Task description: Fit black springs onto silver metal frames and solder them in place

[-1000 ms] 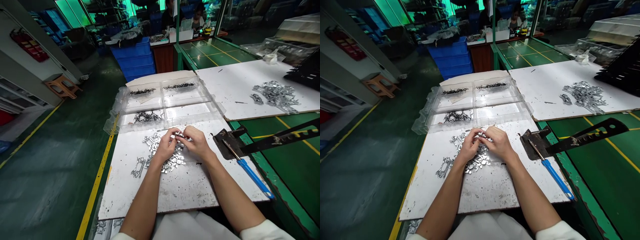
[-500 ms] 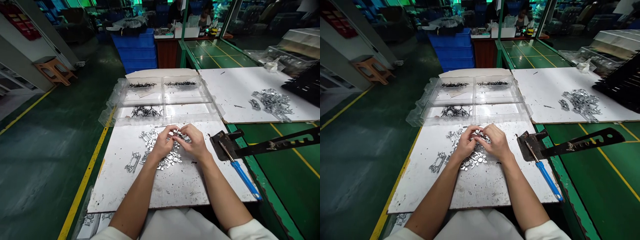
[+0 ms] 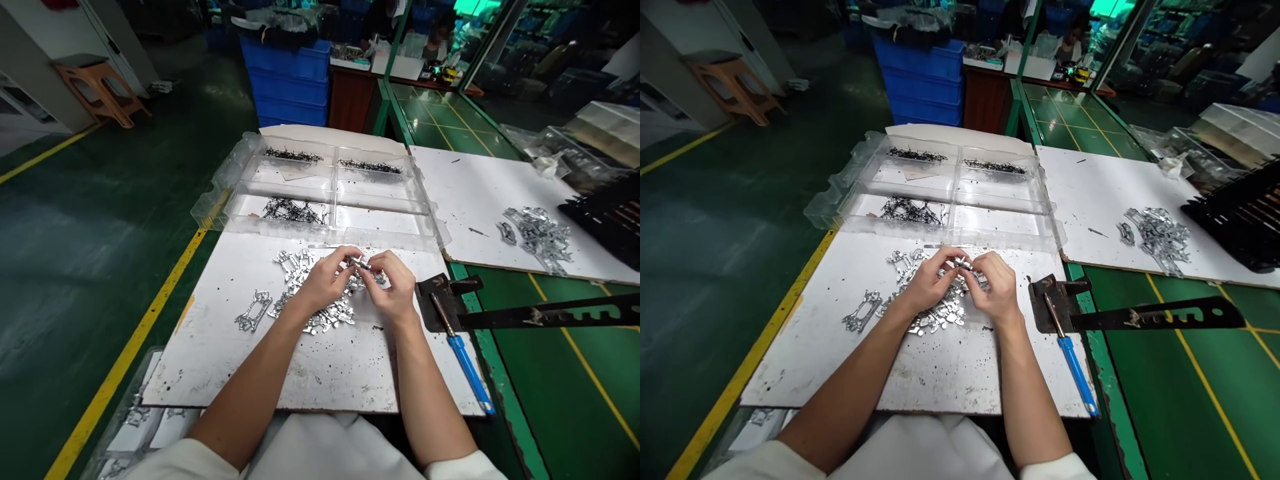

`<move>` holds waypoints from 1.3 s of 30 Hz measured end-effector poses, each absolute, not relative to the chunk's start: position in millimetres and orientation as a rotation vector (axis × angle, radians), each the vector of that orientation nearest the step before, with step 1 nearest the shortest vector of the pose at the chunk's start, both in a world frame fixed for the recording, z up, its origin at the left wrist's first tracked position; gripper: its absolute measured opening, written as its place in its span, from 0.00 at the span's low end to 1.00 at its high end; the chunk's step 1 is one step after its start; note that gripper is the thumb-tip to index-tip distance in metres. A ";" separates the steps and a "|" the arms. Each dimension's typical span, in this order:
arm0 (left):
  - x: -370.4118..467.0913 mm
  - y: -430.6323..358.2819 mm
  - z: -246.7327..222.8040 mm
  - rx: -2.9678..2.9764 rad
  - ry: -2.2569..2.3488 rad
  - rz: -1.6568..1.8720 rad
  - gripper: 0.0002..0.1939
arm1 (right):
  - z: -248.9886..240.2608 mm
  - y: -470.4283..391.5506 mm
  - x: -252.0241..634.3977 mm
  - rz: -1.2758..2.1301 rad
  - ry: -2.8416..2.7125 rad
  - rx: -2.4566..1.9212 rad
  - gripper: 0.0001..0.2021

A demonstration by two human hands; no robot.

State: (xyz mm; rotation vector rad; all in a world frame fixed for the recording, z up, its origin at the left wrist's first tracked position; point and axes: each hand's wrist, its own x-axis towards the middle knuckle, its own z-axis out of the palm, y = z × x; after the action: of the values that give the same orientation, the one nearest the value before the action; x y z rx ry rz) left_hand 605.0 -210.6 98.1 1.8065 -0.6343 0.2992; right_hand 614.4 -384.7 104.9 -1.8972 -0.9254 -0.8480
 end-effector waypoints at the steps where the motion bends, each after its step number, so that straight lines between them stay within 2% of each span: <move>1: 605.3 -210.5 97.7 1.811 -0.634 0.308 0.13 | 104.9 -384.6 614.1 -0.839 -0.915 -1.898 0.05; 14: 605.0 -209.7 96.3 1.824 -0.642 0.357 0.14 | 104.2 -377.9 609.4 -0.771 -0.850 -1.922 0.08; 19: 606.4 -212.9 94.5 1.661 -0.528 0.242 0.12 | 105.2 -378.7 612.4 -0.767 -0.840 -1.906 0.05; 24: 609.8 -213.9 98.0 1.276 -0.387 0.129 0.17 | 103.4 -378.3 614.6 -0.779 -0.761 -1.936 0.10; 28: 611.5 -209.8 101.0 1.181 -0.364 0.144 0.20 | 102.3 -374.5 613.1 -0.824 -0.783 -1.916 0.09; 39: 609.6 -211.3 102.3 1.149 -0.471 0.164 0.16 | 100.4 -371.2 612.3 -0.986 -0.853 -1.843 0.09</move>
State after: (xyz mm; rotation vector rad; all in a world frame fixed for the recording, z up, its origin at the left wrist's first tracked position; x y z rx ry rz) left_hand 609.6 -211.3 102.3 1.1488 -0.4707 0.1639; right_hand 612.3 -371.2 100.4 -1.8425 -0.8526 -0.9864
